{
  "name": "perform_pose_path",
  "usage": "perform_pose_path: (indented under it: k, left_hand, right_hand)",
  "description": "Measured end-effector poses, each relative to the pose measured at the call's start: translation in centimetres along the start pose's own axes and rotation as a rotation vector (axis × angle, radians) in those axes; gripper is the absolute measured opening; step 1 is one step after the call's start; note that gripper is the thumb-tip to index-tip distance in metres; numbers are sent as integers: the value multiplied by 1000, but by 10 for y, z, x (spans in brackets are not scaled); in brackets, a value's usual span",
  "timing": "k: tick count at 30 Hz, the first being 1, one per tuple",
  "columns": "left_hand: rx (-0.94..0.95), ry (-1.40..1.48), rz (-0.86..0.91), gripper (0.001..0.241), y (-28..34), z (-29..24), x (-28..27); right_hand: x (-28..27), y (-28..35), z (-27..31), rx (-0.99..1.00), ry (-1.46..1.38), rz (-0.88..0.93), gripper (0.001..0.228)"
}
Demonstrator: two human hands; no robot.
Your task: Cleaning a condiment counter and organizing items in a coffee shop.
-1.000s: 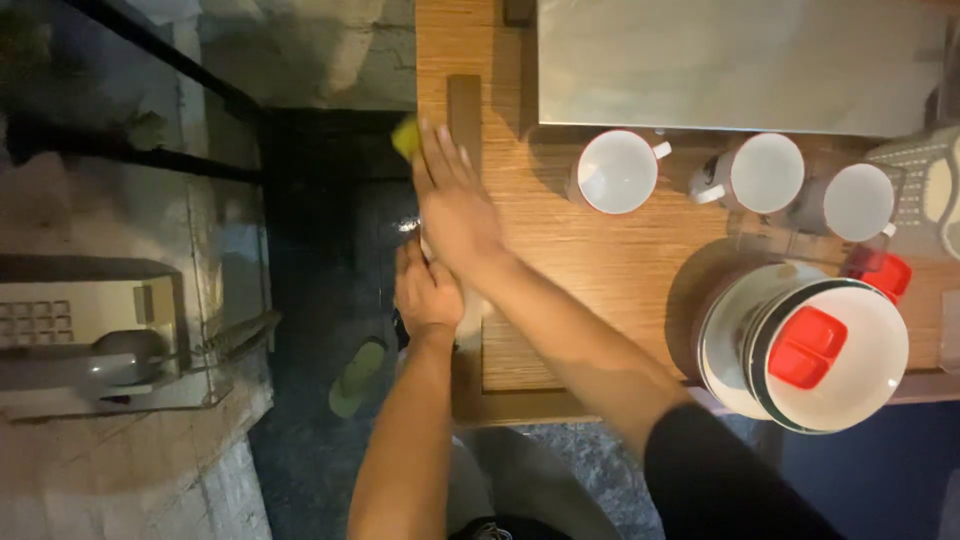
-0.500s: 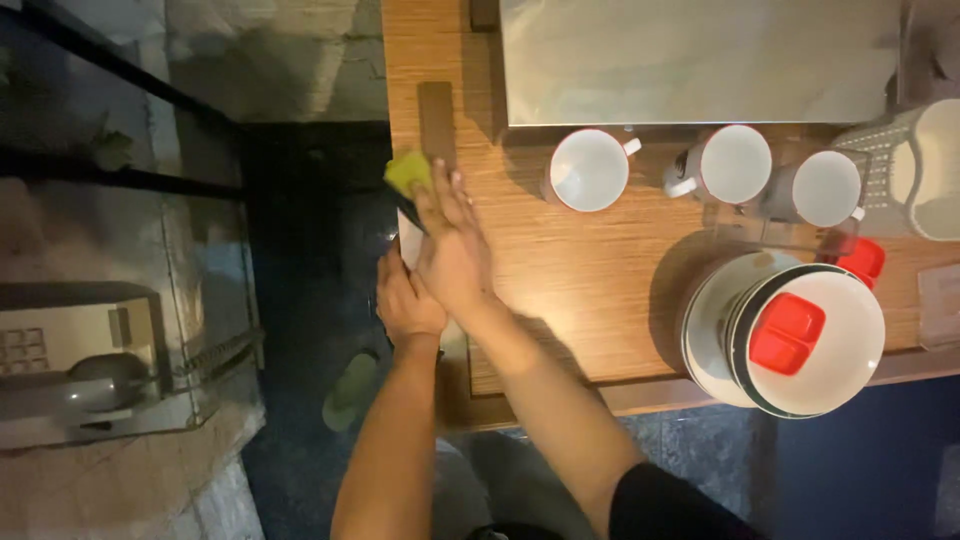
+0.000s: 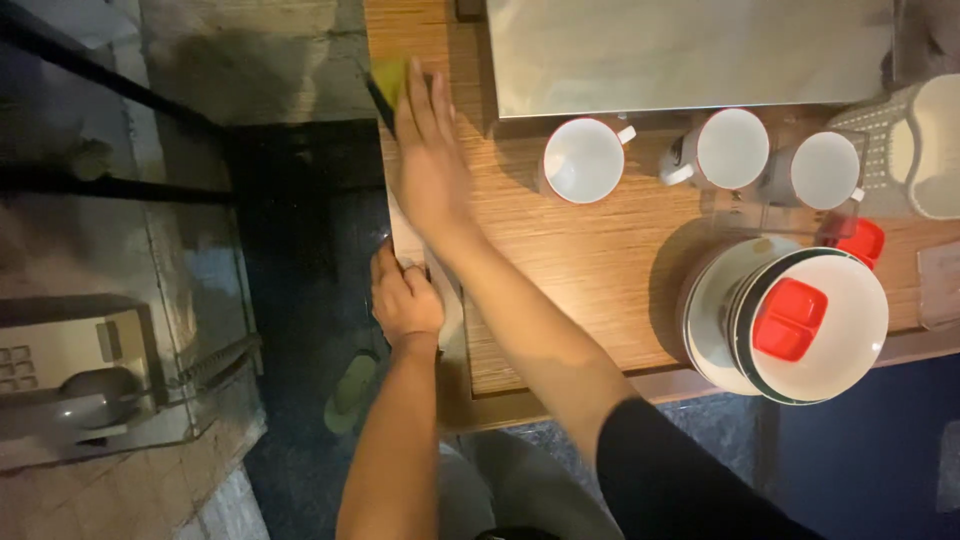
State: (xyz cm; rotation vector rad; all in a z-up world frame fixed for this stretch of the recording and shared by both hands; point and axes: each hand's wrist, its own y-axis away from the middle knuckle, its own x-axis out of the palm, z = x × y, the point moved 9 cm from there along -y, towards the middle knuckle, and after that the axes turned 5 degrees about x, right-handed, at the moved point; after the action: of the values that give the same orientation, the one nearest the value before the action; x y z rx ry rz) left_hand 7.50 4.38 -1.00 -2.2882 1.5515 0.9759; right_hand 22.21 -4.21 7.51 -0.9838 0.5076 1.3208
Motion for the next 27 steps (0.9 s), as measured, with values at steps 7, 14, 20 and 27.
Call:
perform_pose_path:
  k: [7,14,20,27]
  left_hand:
    - [86,36,-43,53,1,-8,-7]
    - [149,58,-62,51,1,-6,-2]
    - [131,44,-60,41,1,-13,-6]
    - [186,67,-16,38,-3,2,7]
  right_hand:
    - [-68,138,-3,100,-187,127,61]
    - [-121,272,19,-29,-92,514,60]
    - [-95,303,20,-70,-111,534,56]
    - [-125,303,9,-86,-145,339,33]
